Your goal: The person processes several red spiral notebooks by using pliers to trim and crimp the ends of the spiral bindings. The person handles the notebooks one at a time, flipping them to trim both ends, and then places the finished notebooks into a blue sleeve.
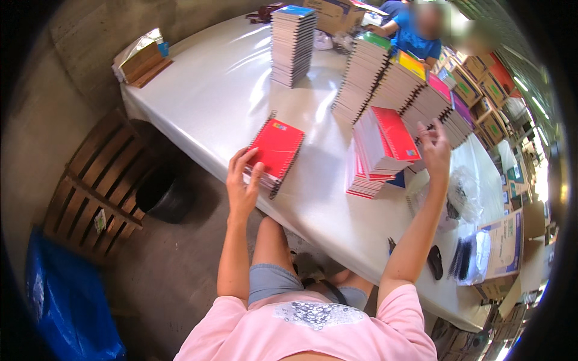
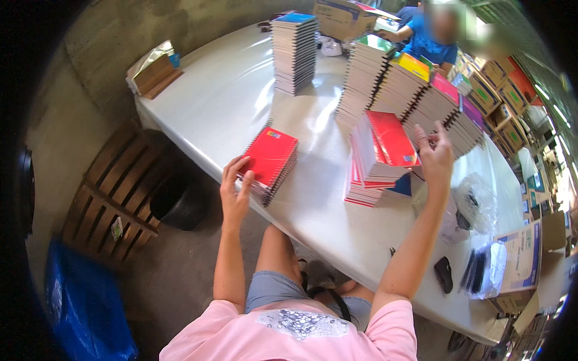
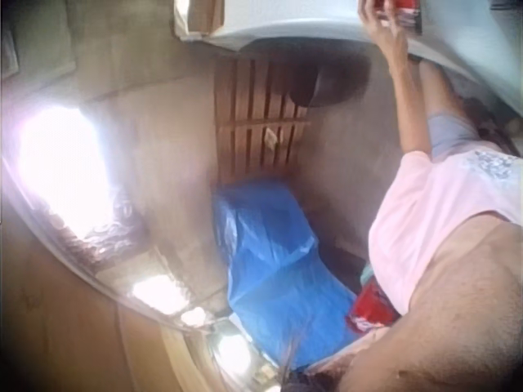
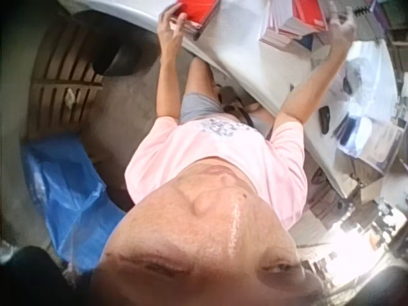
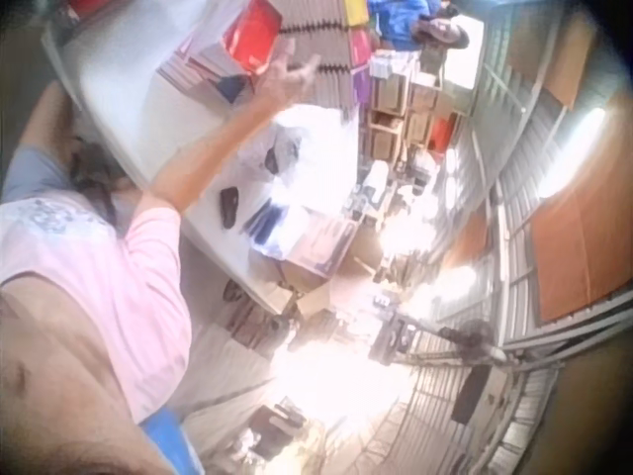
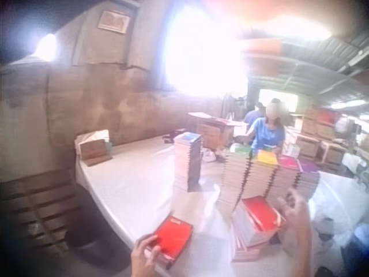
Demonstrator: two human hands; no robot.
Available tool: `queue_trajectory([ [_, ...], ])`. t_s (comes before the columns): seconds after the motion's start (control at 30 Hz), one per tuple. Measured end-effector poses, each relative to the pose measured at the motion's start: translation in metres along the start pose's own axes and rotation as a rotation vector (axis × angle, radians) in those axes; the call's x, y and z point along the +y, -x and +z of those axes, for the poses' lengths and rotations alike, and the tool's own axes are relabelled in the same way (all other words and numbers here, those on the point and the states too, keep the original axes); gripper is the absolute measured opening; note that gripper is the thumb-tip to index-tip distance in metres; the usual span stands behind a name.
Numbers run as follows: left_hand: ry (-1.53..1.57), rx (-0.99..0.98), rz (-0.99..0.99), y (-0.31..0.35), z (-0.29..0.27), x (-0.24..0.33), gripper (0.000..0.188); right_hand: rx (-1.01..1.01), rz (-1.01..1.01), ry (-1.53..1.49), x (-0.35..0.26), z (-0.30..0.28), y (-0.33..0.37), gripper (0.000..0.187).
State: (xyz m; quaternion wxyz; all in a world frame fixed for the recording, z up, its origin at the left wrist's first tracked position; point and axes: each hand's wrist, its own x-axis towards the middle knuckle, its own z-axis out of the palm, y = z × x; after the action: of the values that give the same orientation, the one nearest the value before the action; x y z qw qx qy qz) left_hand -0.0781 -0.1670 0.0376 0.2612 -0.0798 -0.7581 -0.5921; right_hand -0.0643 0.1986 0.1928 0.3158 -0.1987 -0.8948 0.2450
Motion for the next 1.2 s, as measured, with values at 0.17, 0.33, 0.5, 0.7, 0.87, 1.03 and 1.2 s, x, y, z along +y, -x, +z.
queue_trajectory([
  [0.17,-0.172,0.064,0.087,-0.002,0.002,0.016,0.033,-0.352,0.027,-0.204,0.033,0.005,-0.002,0.048],
  [0.33,-0.174,0.296,0.348,0.001,0.009,0.085,0.05,0.187,-0.078,-0.608,-0.004,-0.017,0.052,0.021],
  [0.5,0.829,-0.188,-0.225,0.05,0.082,0.153,0.054,0.016,-0.201,-0.619,-0.025,-0.006,0.16,0.027],
  [0.7,-0.074,-0.591,0.196,0.049,0.073,0.114,0.03,-0.195,0.099,-0.523,0.099,-0.01,0.154,0.044],
  [0.87,-0.628,-0.763,0.533,0.078,0.114,0.095,0.024,-0.132,0.075,0.15,0.206,0.004,0.129,0.036],
  [1.03,-0.515,-0.593,0.519,0.087,0.121,0.087,0.053,-0.242,-0.072,0.104,0.166,-0.004,0.141,0.035],
  [1.2,-0.433,-0.329,0.626,0.099,0.127,0.058,0.046,-0.464,-0.073,-0.381,0.083,-0.023,0.176,0.028],
])
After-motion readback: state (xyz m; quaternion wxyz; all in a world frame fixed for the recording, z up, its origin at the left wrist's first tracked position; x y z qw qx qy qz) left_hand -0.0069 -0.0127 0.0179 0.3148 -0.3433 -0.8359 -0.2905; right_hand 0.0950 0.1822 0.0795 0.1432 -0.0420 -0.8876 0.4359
